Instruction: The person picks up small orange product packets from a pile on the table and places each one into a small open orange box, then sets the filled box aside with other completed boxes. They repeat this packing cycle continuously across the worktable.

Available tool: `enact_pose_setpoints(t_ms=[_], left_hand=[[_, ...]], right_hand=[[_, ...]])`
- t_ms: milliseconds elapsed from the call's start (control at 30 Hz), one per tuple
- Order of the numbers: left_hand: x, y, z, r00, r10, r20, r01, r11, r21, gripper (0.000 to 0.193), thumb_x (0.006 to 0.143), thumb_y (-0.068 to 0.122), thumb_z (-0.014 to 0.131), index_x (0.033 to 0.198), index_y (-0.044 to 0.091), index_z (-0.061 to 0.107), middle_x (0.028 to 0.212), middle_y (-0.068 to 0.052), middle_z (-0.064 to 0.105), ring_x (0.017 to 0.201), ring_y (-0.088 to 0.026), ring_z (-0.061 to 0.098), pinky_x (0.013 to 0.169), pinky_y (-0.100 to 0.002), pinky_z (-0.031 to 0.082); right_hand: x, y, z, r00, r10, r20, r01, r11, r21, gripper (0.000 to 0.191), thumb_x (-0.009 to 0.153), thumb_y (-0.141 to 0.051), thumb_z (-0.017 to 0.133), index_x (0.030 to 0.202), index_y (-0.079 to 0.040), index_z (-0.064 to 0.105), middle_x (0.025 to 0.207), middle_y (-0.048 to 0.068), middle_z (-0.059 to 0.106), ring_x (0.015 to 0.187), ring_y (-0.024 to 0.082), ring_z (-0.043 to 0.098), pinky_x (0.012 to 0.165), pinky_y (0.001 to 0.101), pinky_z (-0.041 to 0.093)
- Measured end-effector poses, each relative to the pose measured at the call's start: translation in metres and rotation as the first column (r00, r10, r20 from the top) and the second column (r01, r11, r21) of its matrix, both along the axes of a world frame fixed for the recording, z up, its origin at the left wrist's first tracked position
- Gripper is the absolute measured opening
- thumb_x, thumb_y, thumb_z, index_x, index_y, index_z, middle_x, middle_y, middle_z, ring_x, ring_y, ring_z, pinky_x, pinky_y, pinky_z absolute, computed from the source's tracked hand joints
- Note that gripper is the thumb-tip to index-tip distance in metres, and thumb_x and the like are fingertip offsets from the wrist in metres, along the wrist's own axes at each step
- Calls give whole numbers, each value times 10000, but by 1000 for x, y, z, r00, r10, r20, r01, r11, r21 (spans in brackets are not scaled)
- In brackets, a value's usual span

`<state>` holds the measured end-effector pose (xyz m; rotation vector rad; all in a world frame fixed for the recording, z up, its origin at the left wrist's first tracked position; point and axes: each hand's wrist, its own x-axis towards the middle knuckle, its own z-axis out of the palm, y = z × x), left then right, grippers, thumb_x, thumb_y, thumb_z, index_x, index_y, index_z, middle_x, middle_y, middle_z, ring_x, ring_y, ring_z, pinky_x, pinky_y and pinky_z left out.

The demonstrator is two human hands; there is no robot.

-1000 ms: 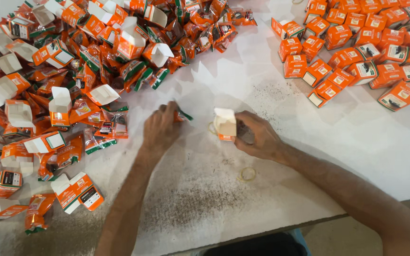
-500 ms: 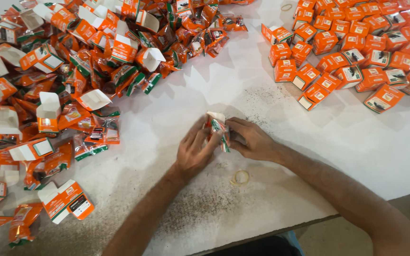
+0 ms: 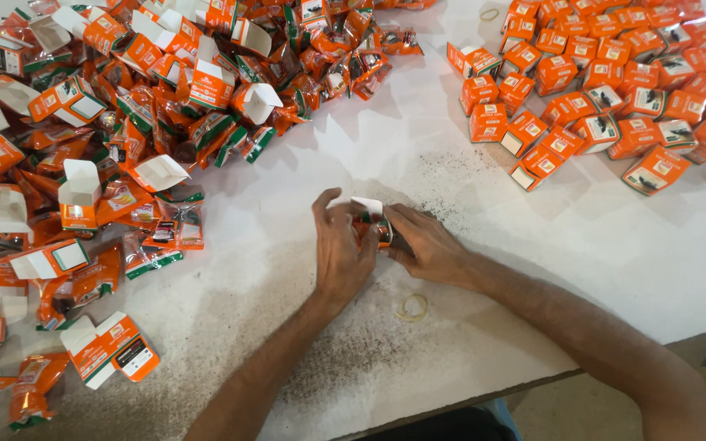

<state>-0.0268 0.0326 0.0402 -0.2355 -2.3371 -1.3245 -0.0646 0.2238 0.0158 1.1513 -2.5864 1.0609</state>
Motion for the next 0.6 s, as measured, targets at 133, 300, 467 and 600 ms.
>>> enact_pose_setpoints(t_ms=[133, 300, 467, 600], left_hand=[[-11, -4, -7, 893, -17, 449, -30, 995, 96, 206, 862, 161, 724, 950, -9, 648, 794, -164, 708, 628, -171, 634, 581, -338, 513], [-18, -3, -15, 947, -38, 318, -31, 977, 210, 163, 860, 118, 656, 942, -22, 652, 703, -67, 636, 602, -136, 588, 557, -331, 485], [-17, -18, -12, 883, -308, 356, 177, 918, 356, 210, 859, 101, 663, 1033, -15, 647, 803, -42, 657, 692, -121, 571, 595, -295, 472], [-21, -41, -12, 730, -583, 357, 163, 656, 737, 251, 902, 136, 567, 1072, 2, 694, 886, -31, 735, 727, -102, 634, 661, -254, 551]], right_hand=[[4, 1, -5, 992, 17, 127, -4, 995, -100, 839, 826, -121, 813, 1510, 38, 354, 1304, 222, 629, 1165, 428, 631, 959, 480, 529], [2, 4, -10, 994, 83, 65, -62, 960, -275, 676, 885, -62, 774, 1449, -27, 402, 1363, 173, 632, 1213, 369, 665, 991, 428, 557], [6, 0, -4, 996, 43, -79, -56, 984, -167, 649, 840, -34, 772, 1444, -78, 539, 1406, 172, 607, 1227, 382, 649, 981, 442, 573], [12, -3, 6, 985, 3, -173, -1, 1000, 14, 633, 803, -41, 759, 1403, -48, 558, 1411, 181, 557, 1224, 394, 603, 975, 501, 515]])
